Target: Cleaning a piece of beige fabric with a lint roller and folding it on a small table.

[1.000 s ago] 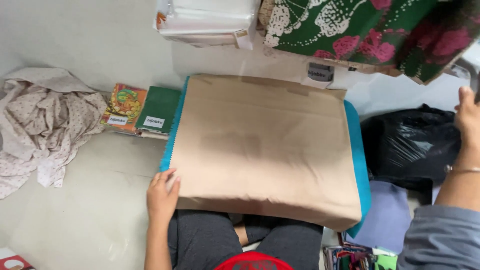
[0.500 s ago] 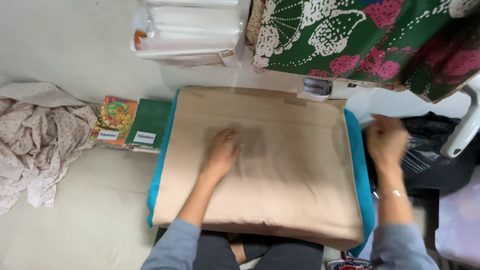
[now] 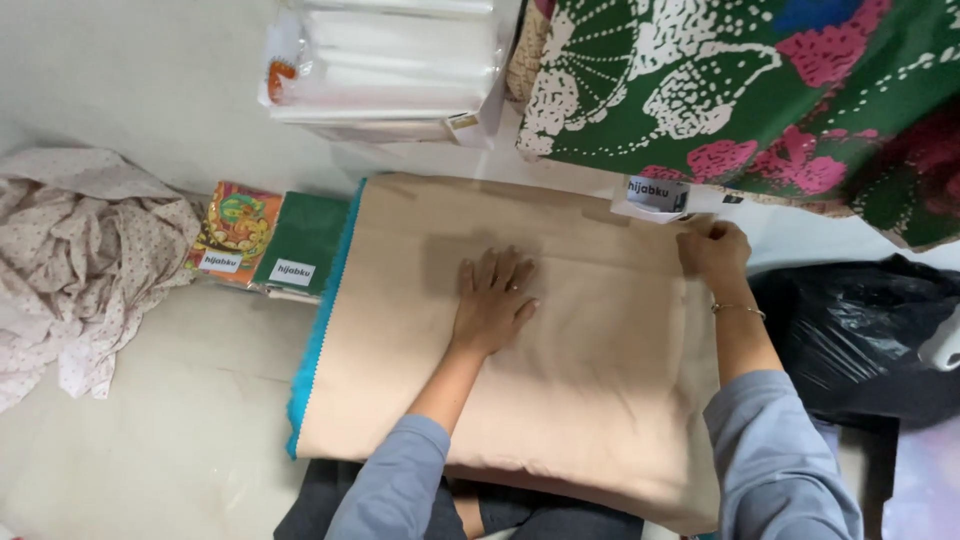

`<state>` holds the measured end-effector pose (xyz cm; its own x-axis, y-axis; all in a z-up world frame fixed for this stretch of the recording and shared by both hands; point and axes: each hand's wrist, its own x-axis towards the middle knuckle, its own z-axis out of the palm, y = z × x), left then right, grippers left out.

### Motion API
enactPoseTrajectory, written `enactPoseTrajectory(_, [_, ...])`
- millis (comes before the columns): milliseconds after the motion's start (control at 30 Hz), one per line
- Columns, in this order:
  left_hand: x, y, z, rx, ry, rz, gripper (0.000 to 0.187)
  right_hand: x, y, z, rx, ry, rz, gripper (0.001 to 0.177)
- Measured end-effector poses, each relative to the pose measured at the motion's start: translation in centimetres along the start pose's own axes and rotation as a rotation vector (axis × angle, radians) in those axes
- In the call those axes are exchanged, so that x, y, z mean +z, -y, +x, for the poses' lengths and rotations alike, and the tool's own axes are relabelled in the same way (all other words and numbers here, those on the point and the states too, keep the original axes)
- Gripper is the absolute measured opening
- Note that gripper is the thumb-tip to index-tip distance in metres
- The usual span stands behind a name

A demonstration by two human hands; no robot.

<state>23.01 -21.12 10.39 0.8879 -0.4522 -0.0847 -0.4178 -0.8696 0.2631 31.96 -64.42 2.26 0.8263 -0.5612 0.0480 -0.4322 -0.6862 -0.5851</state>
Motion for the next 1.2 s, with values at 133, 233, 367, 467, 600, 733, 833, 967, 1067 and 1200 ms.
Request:
enactPoseTrajectory(133, [1.3, 0.4, 0.4, 0.012, -0.048, 0.006, 0.063, 2.9, -4.9, 4.5, 0.019, 0.071, 0.091, 0.030])
enactPoseTrajectory(233, [1.4, 0.4, 0.4, -0.009, -0.040, -0.031, 0.063, 0.6, 1.1, -1.1, -0.134, 0.008, 0.150, 0.019])
enactPoseTrajectory(367, [2.5, 0.8, 0.8, -0.015, -0.019, -0.034, 0.061, -8.4, 14.1, -17.9, -0.366, 0.192, 0.241, 0.021])
enactPoseTrajectory(467, [3.4, 1.3, 1.2, 0.009, -0.069, -0.042, 0.056, -10.7, 14.3, -22.7, -0.869, 0.670, 0.528, 0.051])
enactPoseTrajectory(600, [2.2, 2.0, 0.6, -0.226, -0.394, -0.989, 0.065, -13.4, 12.8, -26.3, -1.098, 0.955, 0.255, 0.034])
enactPoseTrajectory(733, [0.5, 4.4, -0.5, -0.556, -0.795, -2.210, 0.082, -15.2, 10.3, -27.2, -1.001, 0.779, 0.093, 0.018])
enactPoseTrajectory(833, [2.2, 11.1, -1.2, -0.653, -0.756, -2.332, 0.079, -16.2, 8.3, -27.7, -0.936, 0.601, -0.045, 0.024])
enactPoseTrajectory(967, [6.6, 17.8, 1.6, -0.755, -0.628, -2.011, 0.021, -14.4, 5.2, -27.7, -0.577, 0.385, -0.157, 0.028])
enactPoseTrajectory(1067, [4.5, 17.8, 1.6, -0.749, -0.616, -2.061, 0.080, -12.6, 3.7, -25.9, -0.237, 0.380, 0.161, 0.037])
enactPoseTrajectory(1200, [5.5, 19.8, 3.2, -0.619, -0.536, -2.484, 0.068, -12.8, 5.1, -23.1, -0.162, 0.156, 0.413, 0.030])
